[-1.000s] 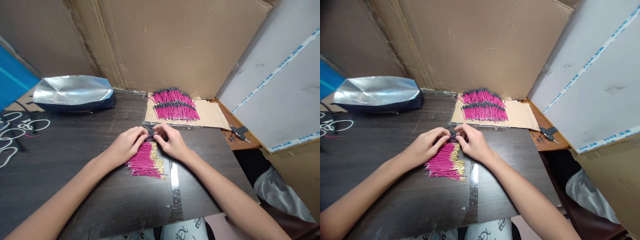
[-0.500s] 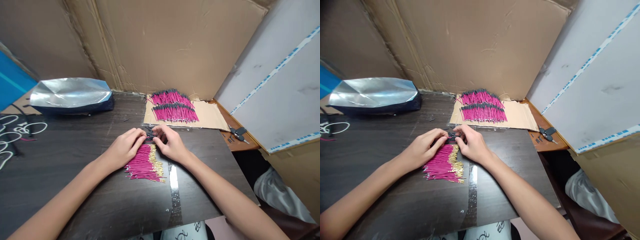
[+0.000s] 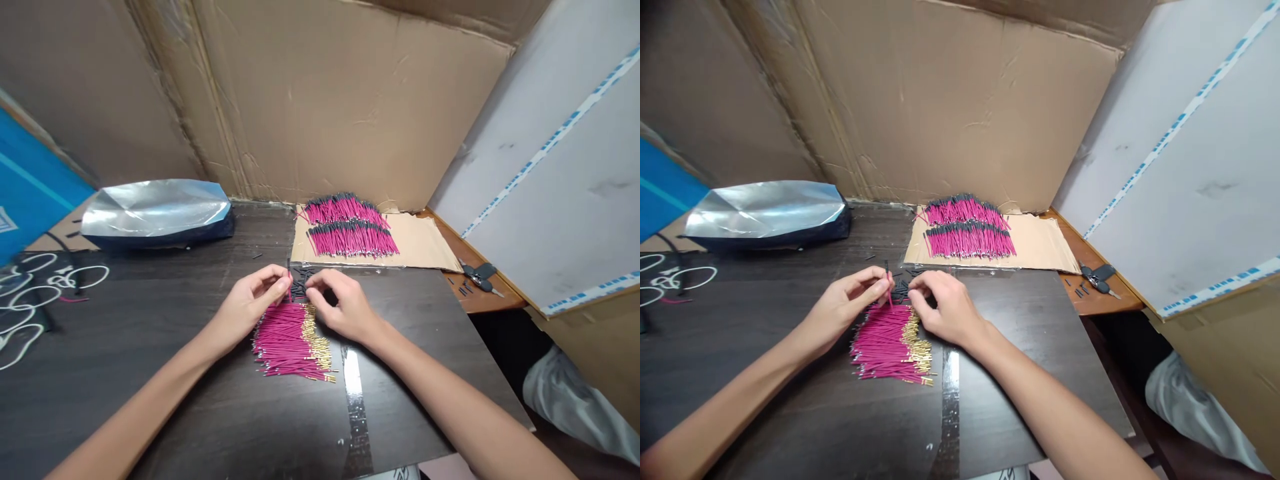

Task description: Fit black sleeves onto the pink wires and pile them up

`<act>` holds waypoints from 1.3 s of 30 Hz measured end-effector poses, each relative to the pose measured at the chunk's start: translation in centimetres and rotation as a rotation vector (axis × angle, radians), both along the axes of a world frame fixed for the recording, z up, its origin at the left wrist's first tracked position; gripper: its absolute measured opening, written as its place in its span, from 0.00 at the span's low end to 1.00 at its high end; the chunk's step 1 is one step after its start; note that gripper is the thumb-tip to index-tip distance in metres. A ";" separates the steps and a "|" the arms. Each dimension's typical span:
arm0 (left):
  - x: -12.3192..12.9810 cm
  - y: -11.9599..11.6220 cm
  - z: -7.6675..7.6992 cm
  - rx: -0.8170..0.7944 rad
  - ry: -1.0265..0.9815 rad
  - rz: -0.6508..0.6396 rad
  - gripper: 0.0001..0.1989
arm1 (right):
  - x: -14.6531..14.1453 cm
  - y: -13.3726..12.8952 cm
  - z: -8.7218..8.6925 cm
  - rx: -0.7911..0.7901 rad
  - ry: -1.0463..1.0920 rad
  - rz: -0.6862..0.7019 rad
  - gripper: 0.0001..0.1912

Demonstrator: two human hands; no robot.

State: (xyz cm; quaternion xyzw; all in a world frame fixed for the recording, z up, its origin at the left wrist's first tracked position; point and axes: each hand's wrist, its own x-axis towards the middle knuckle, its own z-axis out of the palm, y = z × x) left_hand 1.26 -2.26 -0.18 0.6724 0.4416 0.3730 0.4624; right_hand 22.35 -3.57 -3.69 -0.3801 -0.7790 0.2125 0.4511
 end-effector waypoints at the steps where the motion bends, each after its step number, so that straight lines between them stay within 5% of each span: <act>1: 0.1 -0.1 0.0 -0.019 -0.024 -0.001 0.17 | -0.2 -0.3 0.2 0.014 -0.031 0.000 0.05; 13: 0.4 -0.3 -0.4 -0.085 -0.201 0.013 0.14 | -1.0 -1.2 0.3 0.050 -0.105 -0.025 0.13; 18: 0.7 -0.4 -0.7 -0.061 -0.286 0.087 0.28 | -0.9 -1.1 0.1 0.055 -0.109 0.000 0.13; 28: 0.9 -0.2 -0.5 -0.067 -0.357 0.196 0.26 | -1.1 -1.3 0.0 0.027 -0.095 -0.044 0.16; 39: 0.8 0.2 -0.3 -0.082 -0.400 0.303 0.29 | -1.1 -1.1 0.4 -0.069 -0.025 -0.128 0.06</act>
